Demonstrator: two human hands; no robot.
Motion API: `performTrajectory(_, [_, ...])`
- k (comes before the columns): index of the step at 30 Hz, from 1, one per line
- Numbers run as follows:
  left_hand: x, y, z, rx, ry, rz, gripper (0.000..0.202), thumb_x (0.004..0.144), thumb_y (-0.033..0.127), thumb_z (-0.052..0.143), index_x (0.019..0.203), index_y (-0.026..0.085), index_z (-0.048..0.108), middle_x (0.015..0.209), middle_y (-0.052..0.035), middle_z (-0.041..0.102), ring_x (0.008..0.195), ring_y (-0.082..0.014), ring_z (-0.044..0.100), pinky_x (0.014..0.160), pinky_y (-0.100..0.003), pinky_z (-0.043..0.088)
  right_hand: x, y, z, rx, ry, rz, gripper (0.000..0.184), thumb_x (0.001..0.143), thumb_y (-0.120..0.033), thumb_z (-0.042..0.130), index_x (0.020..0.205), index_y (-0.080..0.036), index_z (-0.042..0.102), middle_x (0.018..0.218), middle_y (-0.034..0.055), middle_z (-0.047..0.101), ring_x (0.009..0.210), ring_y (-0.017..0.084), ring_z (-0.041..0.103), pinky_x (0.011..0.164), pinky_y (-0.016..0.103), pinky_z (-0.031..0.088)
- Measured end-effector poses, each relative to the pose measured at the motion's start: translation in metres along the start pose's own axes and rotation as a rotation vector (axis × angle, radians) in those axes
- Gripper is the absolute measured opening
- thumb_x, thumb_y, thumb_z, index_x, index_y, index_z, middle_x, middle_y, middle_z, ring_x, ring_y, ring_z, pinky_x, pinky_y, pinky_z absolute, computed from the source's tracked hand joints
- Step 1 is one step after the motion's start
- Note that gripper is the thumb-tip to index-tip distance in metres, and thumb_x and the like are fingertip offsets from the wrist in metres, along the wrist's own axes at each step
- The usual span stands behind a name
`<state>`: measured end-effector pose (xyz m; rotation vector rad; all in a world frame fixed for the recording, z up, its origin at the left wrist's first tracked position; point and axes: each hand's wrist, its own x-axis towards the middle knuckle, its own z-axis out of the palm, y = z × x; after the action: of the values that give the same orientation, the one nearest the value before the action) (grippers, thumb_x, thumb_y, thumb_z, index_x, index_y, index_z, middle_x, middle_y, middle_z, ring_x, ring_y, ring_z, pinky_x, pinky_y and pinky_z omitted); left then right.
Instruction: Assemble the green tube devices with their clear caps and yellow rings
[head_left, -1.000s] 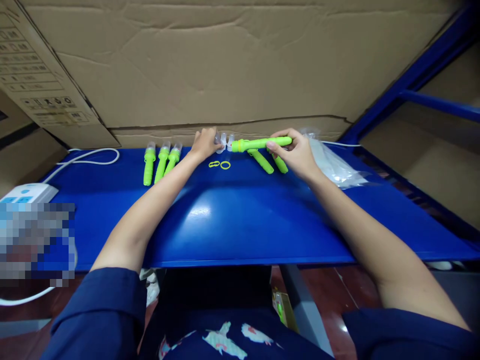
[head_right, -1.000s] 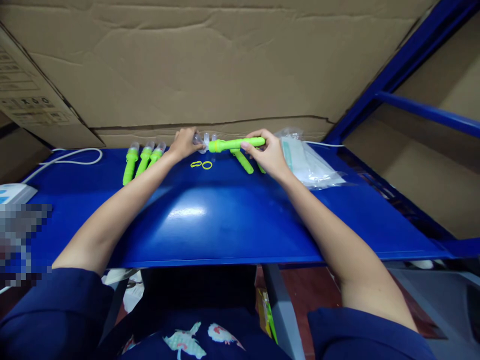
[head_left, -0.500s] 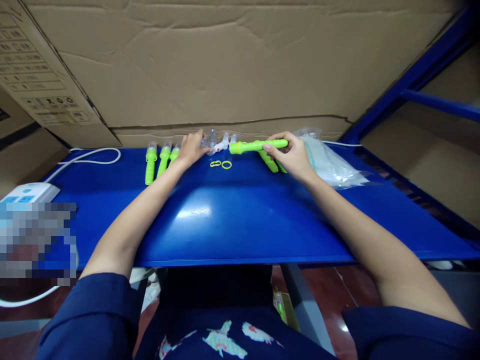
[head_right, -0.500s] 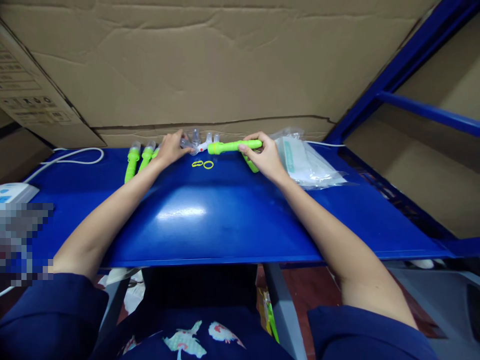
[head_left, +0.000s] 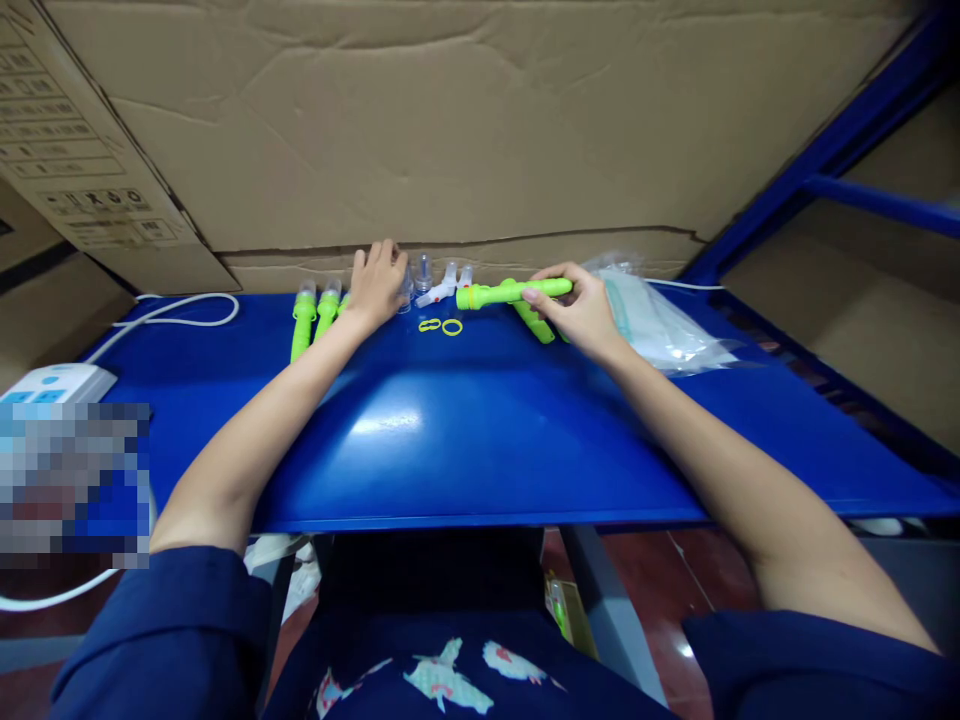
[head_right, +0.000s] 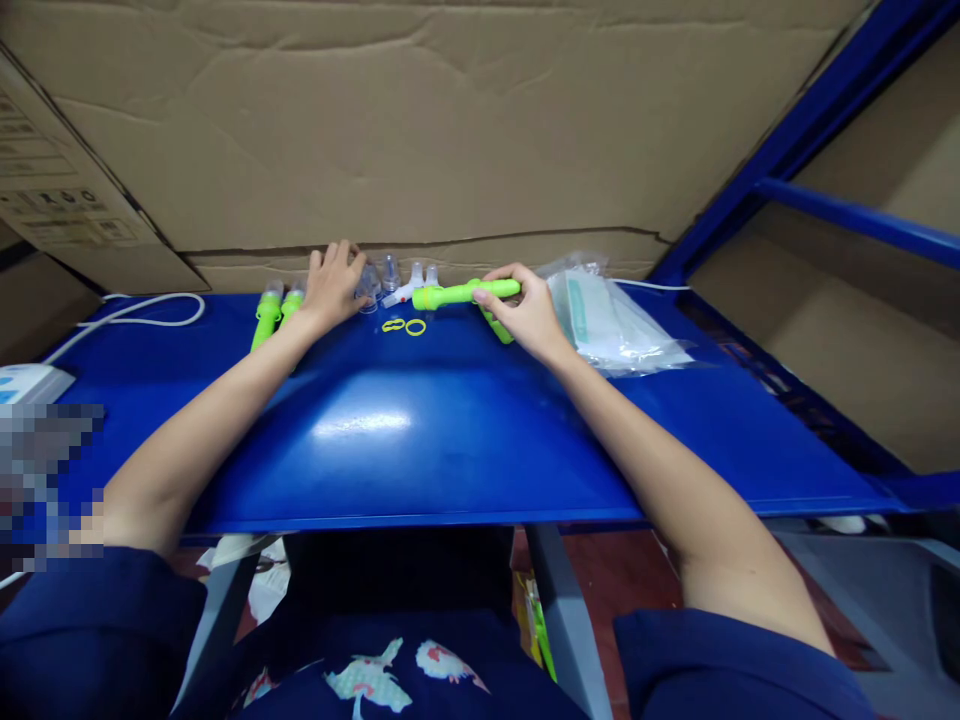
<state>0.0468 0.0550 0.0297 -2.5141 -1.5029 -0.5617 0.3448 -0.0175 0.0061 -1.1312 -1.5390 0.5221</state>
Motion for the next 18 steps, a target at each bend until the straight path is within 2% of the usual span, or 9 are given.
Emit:
performTrajectory(3, [0.003, 0.011, 0.006, -0.021, 0.006, 0.075, 0.050, 0.093, 0.035, 0.061, 0.138, 0.015, 0.059, 0.164, -0.0211, 0.035, 0.153, -0.0441, 0.027, 0.123, -0.063, 0.018, 0.000, 0.000, 0.000, -0.007, 0.003, -0.007, 0.063, 0.064, -0.079, 0.081, 0.092, -0.025, 0.064, 0.078, 0.0034, 0.067, 0.062, 0.017, 0.060, 0.056, 0.032, 0.051])
performTrajectory(7, [0.014, 0.019, 0.019, -0.031, -0.036, 0.158, 0.054, 0.089, 0.031, 0.060, 0.141, 0.016, 0.061, 0.166, -0.0175, 0.035, 0.158, -0.0429, 0.019, 0.127, -0.065, 0.005, -0.001, -0.001, -0.001, -0.025, 0.006, -0.009, 0.061, 0.065, -0.078, 0.081, 0.092, -0.025, 0.064, 0.076, 0.0022, 0.065, 0.060, 0.017, 0.057, 0.055, 0.032, 0.049])
performTrajectory(11, [0.023, 0.018, 0.023, -0.042, -0.060, 0.196, 0.056, 0.087, 0.029, 0.061, 0.141, 0.015, 0.062, 0.166, -0.0169, 0.036, 0.158, -0.0423, 0.020, 0.127, -0.065, 0.003, 0.001, 0.001, -0.002, -0.028, 0.023, -0.029, 0.062, 0.064, -0.079, 0.080, 0.091, -0.026, 0.065, 0.080, 0.0028, 0.066, 0.062, 0.016, 0.057, 0.055, 0.031, 0.049])
performTrajectory(14, [0.029, 0.016, 0.019, -0.070, -0.025, 0.195, 0.058, 0.088, 0.031, 0.060, 0.142, 0.012, 0.060, 0.165, -0.0179, 0.036, 0.157, -0.0450, 0.018, 0.126, -0.066, 0.002, 0.003, 0.006, -0.002, -0.032, 0.033, -0.034, 0.062, 0.063, -0.079, 0.081, 0.092, -0.026, 0.065, 0.082, 0.0033, 0.067, 0.066, 0.018, 0.060, 0.056, 0.032, 0.051])
performTrajectory(18, [0.039, 0.023, 0.015, -0.105, 0.023, 0.190, 0.052, 0.089, 0.032, 0.060, 0.136, 0.008, 0.065, 0.163, -0.0194, 0.037, 0.155, -0.0469, 0.017, 0.125, -0.066, 0.001, 0.002, 0.008, -0.002, -0.033, 0.028, -0.013, 0.063, 0.062, -0.079, 0.082, 0.091, -0.026, 0.065, 0.078, 0.0021, 0.067, 0.059, 0.017, 0.058, 0.053, 0.032, 0.050])
